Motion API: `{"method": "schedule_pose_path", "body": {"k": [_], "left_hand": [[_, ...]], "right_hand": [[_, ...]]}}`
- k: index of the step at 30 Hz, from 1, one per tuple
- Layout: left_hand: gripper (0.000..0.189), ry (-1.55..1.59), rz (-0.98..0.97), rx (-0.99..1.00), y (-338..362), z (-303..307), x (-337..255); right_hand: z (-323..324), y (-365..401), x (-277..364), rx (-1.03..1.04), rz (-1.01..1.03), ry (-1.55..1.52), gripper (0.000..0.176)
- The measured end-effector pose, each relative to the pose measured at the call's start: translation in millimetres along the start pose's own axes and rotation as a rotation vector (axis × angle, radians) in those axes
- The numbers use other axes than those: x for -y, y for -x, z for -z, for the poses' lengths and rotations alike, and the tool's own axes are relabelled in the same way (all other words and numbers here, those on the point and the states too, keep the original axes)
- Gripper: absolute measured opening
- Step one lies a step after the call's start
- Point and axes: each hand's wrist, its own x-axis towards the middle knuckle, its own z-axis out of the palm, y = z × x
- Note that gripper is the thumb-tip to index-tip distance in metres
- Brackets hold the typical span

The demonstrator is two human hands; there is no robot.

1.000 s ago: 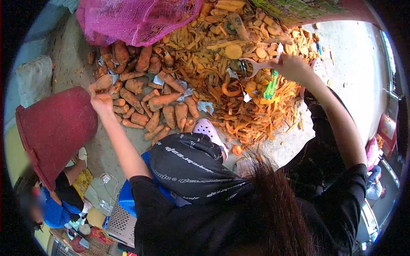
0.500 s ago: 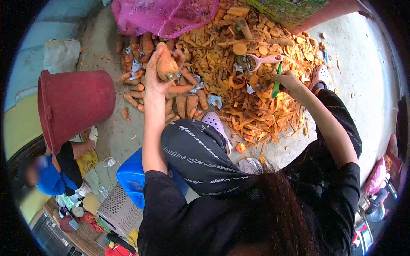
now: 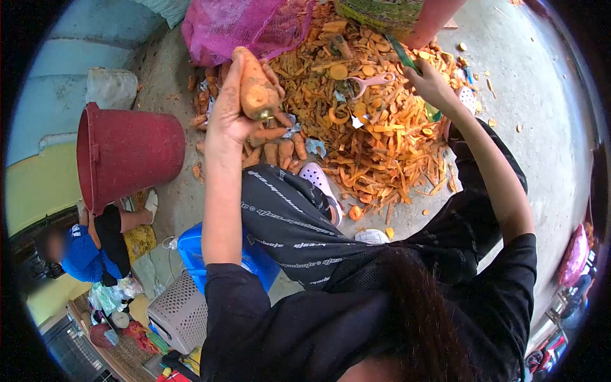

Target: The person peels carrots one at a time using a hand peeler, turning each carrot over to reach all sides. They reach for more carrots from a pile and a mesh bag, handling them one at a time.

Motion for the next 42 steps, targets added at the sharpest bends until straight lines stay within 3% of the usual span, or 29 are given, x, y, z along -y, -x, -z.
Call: {"method": "schedule_pose_path", "body": {"k": [5,7,11,12,15,16,17,19,22,25,30,42], "left_hand": [[0.038,0.246,0.013,-0.045,1,-36,43],[0.026,0.295,-0.020,-0.106,-6,-44,60],[0.018,0.293,-0.085,-0.132,-11,-32,78],[0.017,0.322,-0.094,-0.167,-9,-29,82],[0.018,0.414,-0.078,-0.287,-7,-19,89],[0.019,0.363,-0.081,-0.309,-10,-14,91],[0.020,0.387,-0.102,-0.278,-15,-8,95],[0.030,0.319,-0.056,-0.283,-17,-13,98],[0.031,0.148,-0.121,-0.244,-5,-26,110],[0.033,0.212,0.010,-0.078,-3,-14,111],[0.038,0.121,-0.126,-0.222,3,-31,116],[0.037,0.147,-0.227,-0.212,-3,-26,122]], "right_hand": [[31,57,78,0.130,0.131,-0.306,0.029],[26,73,95,0.037,0.210,-0.185,0.035],[-9,46,72,-0.158,0.507,0.137,0.024],[-20,42,68,-0.246,0.511,0.220,0.024],[-30,40,64,-0.120,0.526,0.115,0.027],[-29,48,78,-0.015,0.338,0.057,0.039],[-30,59,84,-0.099,0.428,0.023,0.055],[-29,77,101,-0.008,0.399,-0.036,0.069],[-42,91,108,-0.154,0.560,0.029,0.072],[-51,93,107,-0.253,0.578,0.068,0.073],[-53,93,110,-0.300,0.555,0.081,0.076],[-57,86,100,-0.281,0.562,0.106,0.077]]}}
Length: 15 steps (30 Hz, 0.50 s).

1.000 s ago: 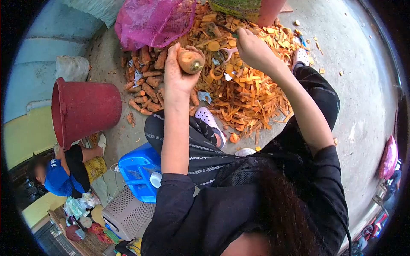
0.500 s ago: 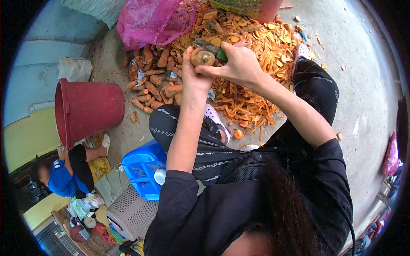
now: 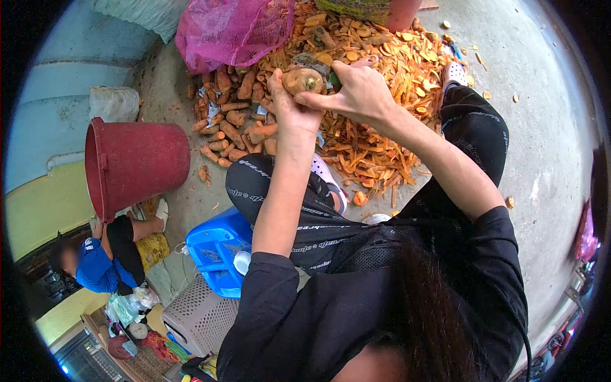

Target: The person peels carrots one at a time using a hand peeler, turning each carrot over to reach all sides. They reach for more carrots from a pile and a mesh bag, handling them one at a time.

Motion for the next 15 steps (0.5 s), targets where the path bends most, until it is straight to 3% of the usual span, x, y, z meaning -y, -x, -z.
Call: {"method": "schedule_pose_path", "body": {"k": [5,11,15], "left_hand": [[0.037,0.030,0.082,-0.016,-10,12,1],[0.038,0.046,-0.039,-0.007,-6,9,4],[0.040,0.058,-0.049,0.009,-9,16,3]], "right_hand": [[-2,-1,-6,0.019,0.098,0.071,0.074],[-13,7,11,0.093,-0.137,-0.269,0.070],[-10,0,6,0.084,0.061,-0.075,0.066]]}}
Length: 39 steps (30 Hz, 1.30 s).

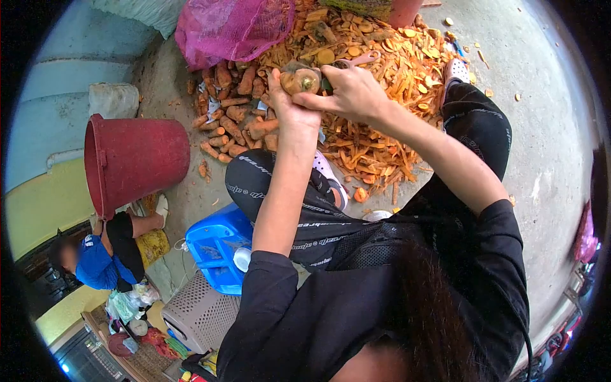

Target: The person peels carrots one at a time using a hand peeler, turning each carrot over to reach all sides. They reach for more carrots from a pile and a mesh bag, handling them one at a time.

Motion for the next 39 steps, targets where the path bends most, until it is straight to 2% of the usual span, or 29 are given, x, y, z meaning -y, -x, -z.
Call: {"method": "schedule_pose_path", "body": {"k": [1,3,4,6,8,11,14,15,17,19,20,21,23,27,30,31,32,33,36,37,39], "left_hand": [[0.041,0.044,0.053,0.030,-2,2,-2],[0.042,0.131,0.163,0.086,-3,2,-6],[0.043,0.077,0.100,0.067,-2,0,-4],[0.043,-0.030,-0.029,0.025,2,-6,-1],[0.044,-0.064,-0.066,0.035,-5,4,1],[0.046,0.033,-0.067,0.057,-12,5,0],[0.045,0.027,0.008,0.016,-10,1,-3],[0.045,-0.003,-0.040,-0.008,-7,-1,-2],[0.043,-0.059,-0.139,-0.056,-2,-7,2],[0.043,-0.041,-0.125,-0.082,-1,-11,-1],[0.042,-0.033,-0.119,-0.094,-1,-12,-3],[0.041,-0.016,-0.087,0.016,-3,-9,-5],[0.044,0.013,0.001,-0.017,-8,-4,-8],[0.048,0.047,0.143,-0.058,-6,-4,-15],[0.051,-0.072,-0.111,-0.047,7,-19,-4],[0.052,-0.102,-0.153,0.074,2,-12,-3],[0.052,-0.093,-0.158,0.063,1,-11,-4],[0.051,-0.082,-0.165,0.052,2,-11,-3],[0.051,-0.053,-0.174,0.031,-1,-10,-2],[0.051,-0.037,-0.154,0.017,-4,-5,-1],[0.051,-0.016,-0.106,-0.026,-3,-3,2]], "right_hand": [[10,-2,0,0.077,0.050,0.050,0.063],[7,-4,-4,0.052,0.070,0.027,0.066],[5,-5,-5,0.038,0.081,0.016,0.068],[5,2,17,0.089,-0.152,-0.252,0.065],[6,6,27,0.115,-0.233,-0.290,0.063],[1,1,9,0.064,-0.035,-0.004,0.062],[3,-1,2,0.117,0.008,0.095,0.062],[0,1,4,0.069,-0.015,0.041,0.064],[-5,1,8,0.146,-0.118,-0.140,0.065],[1,0,15,0.205,-0.189,-0.245,0.066],[0,-1,15,0.184,-0.150,-0.147,0.066],[2,-1,15,0.161,-0.112,-0.046,0.066],[8,-4,14,0.190,-0.075,0.111,0.068],[6,-4,10,0.181,-0.019,0.114,0.068],[4,-1,10,0.196,-0.086,-0.051,0.068],[-2,1,10,0.215,-0.141,-0.163,0.067],[-6,1,10,0.233,-0.192,-0.274,0.067],[-2,0,13,0.223,-0.168,-0.261,0.068],[-2,0,12,0.093,-0.062,0.040,0.067],[4,0,14,0.178,-0.070,0.122,0.066],[1,0,12,0.164,-0.086,0.112,0.058]]}}
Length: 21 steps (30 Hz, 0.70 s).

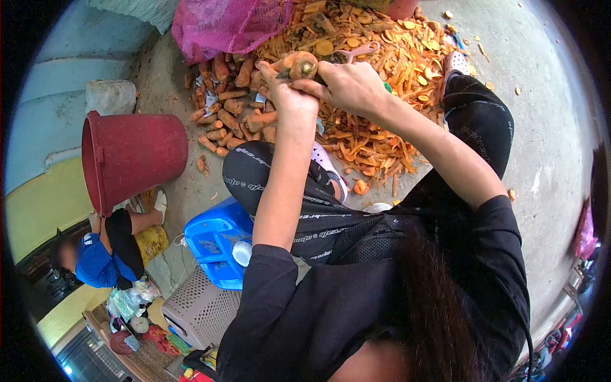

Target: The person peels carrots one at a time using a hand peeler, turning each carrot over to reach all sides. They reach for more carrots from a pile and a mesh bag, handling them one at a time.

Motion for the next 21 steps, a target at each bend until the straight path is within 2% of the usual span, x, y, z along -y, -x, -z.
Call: {"method": "schedule_pose_path", "body": {"k": [1,2,3,5,6,7,9,10,12,15,16,19,20,21], "left_hand": [[0.050,0.043,0.052,-0.036,3,-2,-2],[0.048,0.089,0.100,-0.064,4,-5,-4],[0.047,0.136,0.147,-0.090,3,-8,-6],[0.036,0.161,0.116,-0.060,-4,-5,-9],[0.036,0.222,0.133,-0.063,-7,-4,-11],[0.036,0.283,0.153,-0.065,-8,-2,-13],[0.038,0.244,0.188,-0.042,-5,-3,-13],[0.037,0.203,0.195,-0.051,2,-9,-13],[0.034,0.172,0.217,-0.099,4,-16,-14],[0.033,0.125,0.193,-0.030,-6,-12,-13],[0.032,0.132,0.210,-0.012,-6,-10,-16],[0.029,0.018,0.179,-0.110,1,-18,-19],[0.029,0.079,0.235,-0.093,-1,-13,-21],[0.029,0.139,0.291,-0.077,-6,-3,-24]], "right_hand": [[-3,0,-1,-0.006,-0.008,-0.011,0.055],[-11,-1,-6,-0.132,0.031,-0.071,0.057],[-6,-3,-5,-0.104,-0.015,-0.280,0.061],[8,-5,-5,-0.035,-0.110,-0.697,0.069],[27,-9,-5,0.024,-0.123,-0.777,0.071],[50,-14,0,0.062,-0.351,-0.735,0.060],[44,-35,-45,-0.091,-0.357,-1.404,0.044],[59,-35,-36,-0.195,-0.423,-1.425,0.040],[92,-30,-14,-0.302,-0.518,-1.440,0.034],[86,-35,-62,-0.207,-0.599,-1.464,0.028],[89,-36,-62,-0.257,-0.698,-1.330,0.025],[68,-49,-110,-0.170,-0.621,-0.767,0.021],[70,-59,-126,0.100,-0.627,-0.566,0.021],[20,-50,-153,-0.254,-0.482,-0.318,0.035]]}}
